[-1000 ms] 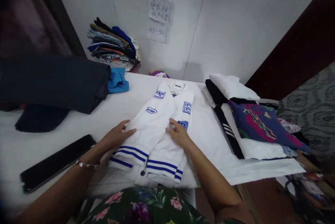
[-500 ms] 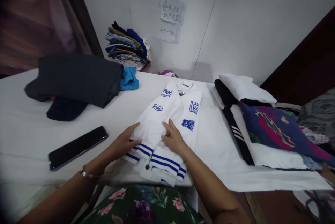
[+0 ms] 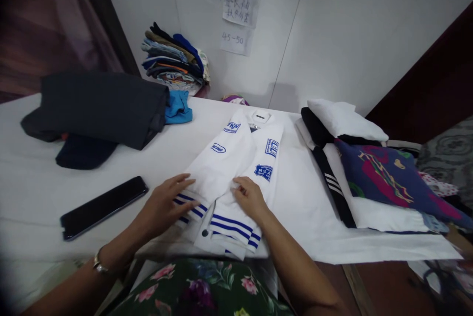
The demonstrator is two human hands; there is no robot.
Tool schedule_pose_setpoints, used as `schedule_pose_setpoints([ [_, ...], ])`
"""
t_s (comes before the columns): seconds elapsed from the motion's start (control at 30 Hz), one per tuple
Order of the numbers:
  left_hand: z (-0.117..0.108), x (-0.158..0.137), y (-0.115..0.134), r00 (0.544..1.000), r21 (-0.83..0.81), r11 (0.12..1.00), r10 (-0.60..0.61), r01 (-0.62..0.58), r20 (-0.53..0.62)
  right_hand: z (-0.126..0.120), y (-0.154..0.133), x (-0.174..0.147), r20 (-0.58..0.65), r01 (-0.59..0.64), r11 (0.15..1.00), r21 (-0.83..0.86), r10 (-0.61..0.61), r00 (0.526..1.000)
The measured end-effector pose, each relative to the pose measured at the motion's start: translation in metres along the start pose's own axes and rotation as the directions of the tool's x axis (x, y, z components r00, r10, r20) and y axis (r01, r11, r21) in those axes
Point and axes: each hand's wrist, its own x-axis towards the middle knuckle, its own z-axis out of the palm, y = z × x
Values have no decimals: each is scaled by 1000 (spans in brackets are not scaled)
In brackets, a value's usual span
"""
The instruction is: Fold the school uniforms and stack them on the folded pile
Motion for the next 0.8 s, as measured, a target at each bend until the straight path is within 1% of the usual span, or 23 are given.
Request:
schedule_pose_setpoints([
  [0.07, 4, -8, 7, 994, 60, 997, 48, -54, 99, -1, -2, -1, 5, 29, 1000, 8, -29, 1000],
  [0.13, 7, -12, 9, 987, 109, 992, 46, -63, 153, -4, -4, -3, 11, 67, 998, 8, -67, 998],
  [0.23, 8, -6, 5, 986, 147, 989, 9, -34, 168, -6, -8, -5, 66, 166, 986, -30, -164, 984],
  [0.33, 3, 9, -4, 985, 131, 989, -94, 76, 143, -7, -10, -6, 169, 239, 970, -50, -228, 959],
  [0.4, -3, 20, -11, 973, 36, 981, -193, 190, 124, -6, -9, -6, 200, 244, 968, -54, -229, 953],
  [0.47, -11, 28, -17, 950, -113, 947, -287, 301, 119, -5, -8, -6, 203, 240, 969, -59, -223, 953],
  [0.53, -21, 32, -20, 919, -270, 879, -373, 394, 126, -5, -7, -7, 187, 258, 963, -83, -239, 953],
  [0.6, -32, 31, -16, 897, -390, 810, -425, 437, 123, -5, -9, -7, 180, 301, 944, -139, -274, 945],
  [0.67, -40, 28, -6, 898, -447, 787, -429, 425, 97, -6, -13, -7, 239, 319, 926, -199, -270, 933],
  [0.7, -41, 26, 1, 909, -451, 799, -409, 398, 78, -7, -16, -7, 296, 312, 925, -218, -242, 924],
  [0.77, -38, 20, 16, 944, -429, 846, -327, 316, 51, -7, -21, -7, 396, 276, 934, -229, -169, 902],
  [0.8, -33, 16, 22, 963, -412, 872, -264, 262, 54, -6, -23, -6, 418, 257, 943, -213, -150, 896],
])
